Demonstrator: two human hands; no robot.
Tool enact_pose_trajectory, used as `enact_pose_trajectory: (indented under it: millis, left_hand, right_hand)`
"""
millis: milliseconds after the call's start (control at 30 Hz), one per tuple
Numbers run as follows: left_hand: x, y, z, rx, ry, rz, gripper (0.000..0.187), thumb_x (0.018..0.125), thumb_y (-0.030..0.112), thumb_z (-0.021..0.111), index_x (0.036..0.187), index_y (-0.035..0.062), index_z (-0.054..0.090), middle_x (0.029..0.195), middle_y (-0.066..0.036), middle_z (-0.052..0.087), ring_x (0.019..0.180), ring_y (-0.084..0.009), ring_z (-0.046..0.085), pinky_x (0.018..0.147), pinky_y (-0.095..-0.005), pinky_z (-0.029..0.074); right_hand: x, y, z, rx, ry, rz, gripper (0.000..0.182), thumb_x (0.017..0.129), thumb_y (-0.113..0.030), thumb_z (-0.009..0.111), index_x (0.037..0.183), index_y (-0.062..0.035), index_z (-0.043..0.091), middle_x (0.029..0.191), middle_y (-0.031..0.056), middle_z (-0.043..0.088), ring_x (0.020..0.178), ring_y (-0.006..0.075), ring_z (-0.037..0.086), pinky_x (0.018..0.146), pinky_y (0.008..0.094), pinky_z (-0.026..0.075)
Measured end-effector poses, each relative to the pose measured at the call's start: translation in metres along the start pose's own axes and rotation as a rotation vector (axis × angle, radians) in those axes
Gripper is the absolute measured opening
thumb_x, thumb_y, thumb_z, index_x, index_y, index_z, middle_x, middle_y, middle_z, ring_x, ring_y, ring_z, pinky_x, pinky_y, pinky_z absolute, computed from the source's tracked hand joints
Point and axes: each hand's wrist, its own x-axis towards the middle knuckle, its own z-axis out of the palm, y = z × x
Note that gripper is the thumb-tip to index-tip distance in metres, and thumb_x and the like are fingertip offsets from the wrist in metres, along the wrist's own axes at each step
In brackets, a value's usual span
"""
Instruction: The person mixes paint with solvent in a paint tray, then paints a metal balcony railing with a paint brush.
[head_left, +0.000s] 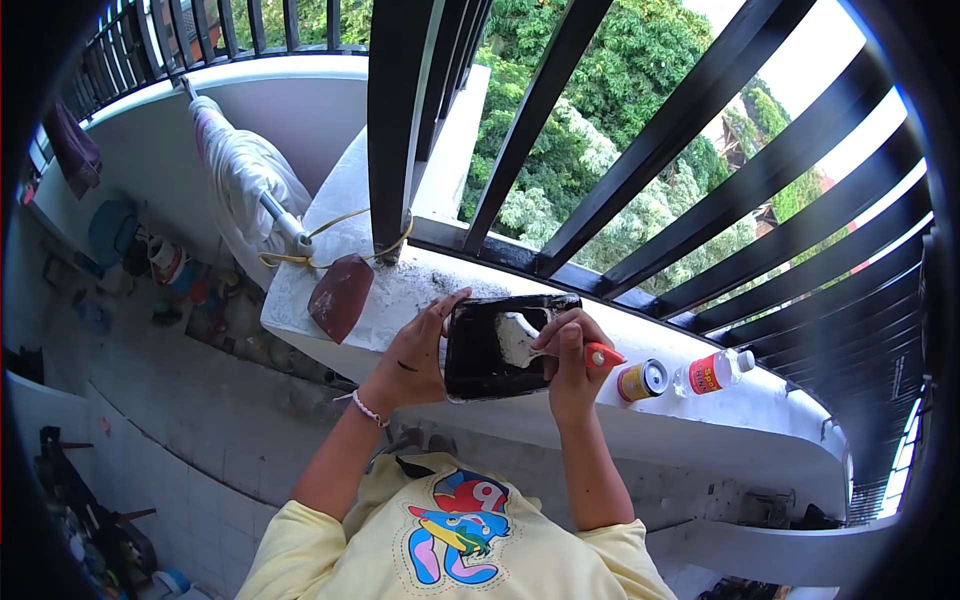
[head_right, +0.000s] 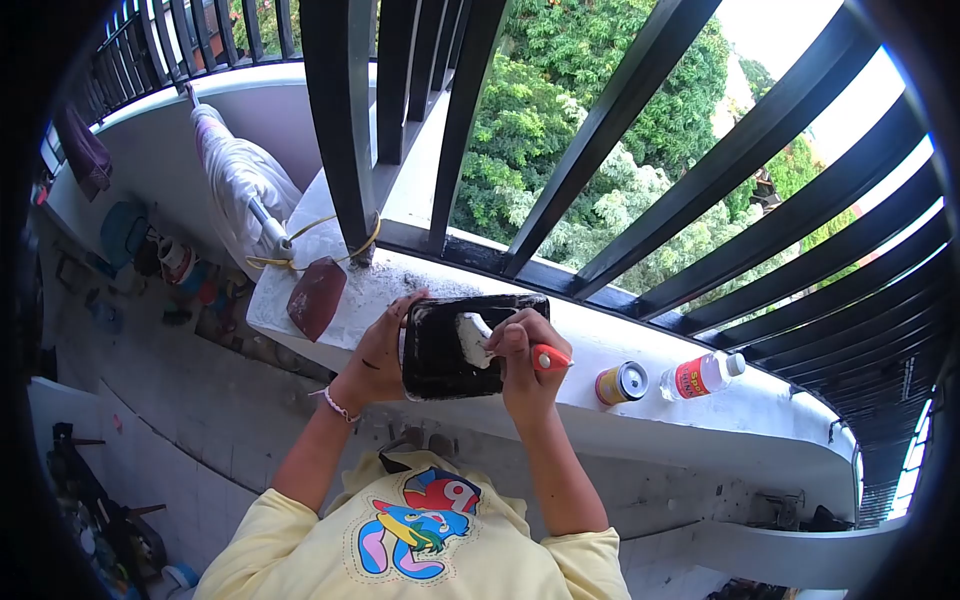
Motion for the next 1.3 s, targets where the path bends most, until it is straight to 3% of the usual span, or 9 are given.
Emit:
enact_pose_trajectory:
  millis: [133, 267, 433, 667, 767, 800, 900, 1033, 1300]
  left_hand:
    - [-0.001, 0.0, 0.0, 0.01, 0.003, -0.028, 0.107, 0.062, 0.005, 0.085, 0.154, 0.0074, 0.03, 0.139, -0.017, 0.052, 0.093, -0.0296, 0.054, 0.086, -0.0345, 0.05]
    - [-0.001, -0.002, 0.002, 0.0, 0.041, -0.006, 0.107, 0.063, 0.006, 0.085, 0.154, 0.0072, 0.03, 0.139, -0.017, 0.052, 0.09, -0.0293, 0.052, 0.086, -0.0345, 0.05]
    - [0.001, -0.003, 0.002, 0.055, 0.022, 0.033, 0.11, 0.062, 0.01, 0.088, 0.154, 0.0064, 0.028, 0.143, -0.018, 0.049, 0.115, -0.0329, 0.056, 0.09, -0.0356, 0.05]
    - [-0.001, -0.006, 0.005, 0.031, 0.002, -0.008, 0.114, 0.062, 0.015, 0.092, 0.154, 0.0039, 0.025, 0.147, -0.02, 0.045, 0.131, -0.0376, 0.05, 0.102, -0.0391, 0.049]
    - [0.0, -0.005, 0.005, 0.035, 0.021, 0.021, 0.118, 0.06, 0.018, 0.094, 0.154, 0.0031, 0.024, 0.147, -0.021, 0.043, 0.134, -0.0402, 0.048, 0.112, -0.0427, 0.045]
    - [0.0, -0.005, 0.005, 0.064, 0.015, 0.024, 0.119, 0.059, 0.02, 0.094, 0.154, 0.003, 0.024, 0.147, -0.02, 0.043, 0.135, -0.0407, 0.047, 0.114, -0.0433, 0.042]
    - [0.0, -0.002, 0.003, 0.075, -0.002, 0.009, 0.121, 0.058, 0.023, 0.095, 0.154, 0.0035, 0.024, 0.148, -0.02, 0.043, 0.136, -0.0417, 0.045, 0.118, -0.0446, 0.038]
    - [-0.001, -0.001, 0.002, 0.071, -0.016, -0.057, 0.123, 0.056, 0.026, 0.096, 0.154, 0.0051, 0.024, 0.148, -0.02, 0.043, 0.135, -0.0426, 0.045, 0.117, -0.0472, 0.037]
    - [-0.001, -0.001, 0.003, 0.091, 0.013, -0.042, 0.124, 0.057, 0.028, 0.096, 0.154, 0.0054, 0.022, 0.148, -0.02, 0.043, 0.134, -0.0433, 0.045, 0.114, -0.0492, 0.038]
  right_hand:
    - [0.002, -0.012, -0.001, -0.029, -0.214, 0.14, 0.04, 0.107, -0.027, 0.057, 0.076, -0.0014, 0.061, 0.07, 0.0047, 0.064, 0.051, 0.0062, 0.053, 0.047, 0.0212, 0.038]
    - [0.013, -0.011, -0.019, -0.305, -0.118, -0.01, 0.039, 0.106, -0.024, 0.059, 0.074, -0.0015, 0.06, 0.067, 0.0034, 0.063, 0.057, 0.0105, 0.059, 0.053, 0.0253, 0.044]
    - [0.017, 0.0, -0.006, -0.031, 0.113, 0.032, 0.036, 0.107, -0.027, 0.058, 0.08, -0.0025, 0.062, 0.069, 0.0036, 0.063, 0.06, 0.0079, 0.059, 0.049, 0.0238, 0.042]
    - [0.007, -0.006, 0.008, 0.137, -0.152, 0.355, 0.038, 0.108, -0.034, 0.055, 0.082, -0.0062, 0.056, 0.071, 0.0071, 0.064, 0.046, 0.0067, 0.054, 0.036, 0.0184, 0.034]
    - [0.016, -0.019, -0.005, 0.03, -0.104, 0.356, 0.041, 0.107, -0.032, 0.056, 0.078, -0.0033, 0.058, 0.066, 0.0043, 0.063, 0.055, 0.0063, 0.058, 0.045, 0.0205, 0.042]
    - [0.018, -0.01, -0.002, -0.111, -0.016, 0.162, 0.043, 0.107, -0.03, 0.058, 0.074, -0.0012, 0.059, 0.062, 0.0025, 0.059, 0.056, 0.008, 0.056, 0.05, 0.0238, 0.042]
    - [0.022, -0.006, 0.002, -0.186, 0.111, 0.096, 0.043, 0.107, -0.027, 0.059, 0.073, -0.0004, 0.059, 0.061, 0.0011, 0.057, 0.055, 0.0091, 0.054, 0.053, 0.026, 0.042]
    - [0.013, 0.0, 0.027, 0.003, 0.118, 0.117, 0.04, 0.107, -0.029, 0.059, 0.077, -0.0021, 0.058, 0.065, 0.002, 0.058, 0.056, 0.0087, 0.053, 0.053, 0.0256, 0.041]
    - [0.003, -0.008, 0.027, 0.116, 0.006, 0.318, 0.045, 0.109, -0.04, 0.051, 0.078, -0.0073, 0.053, 0.065, 0.0045, 0.058, 0.039, 0.0059, 0.042, 0.036, 0.0197, 0.033]
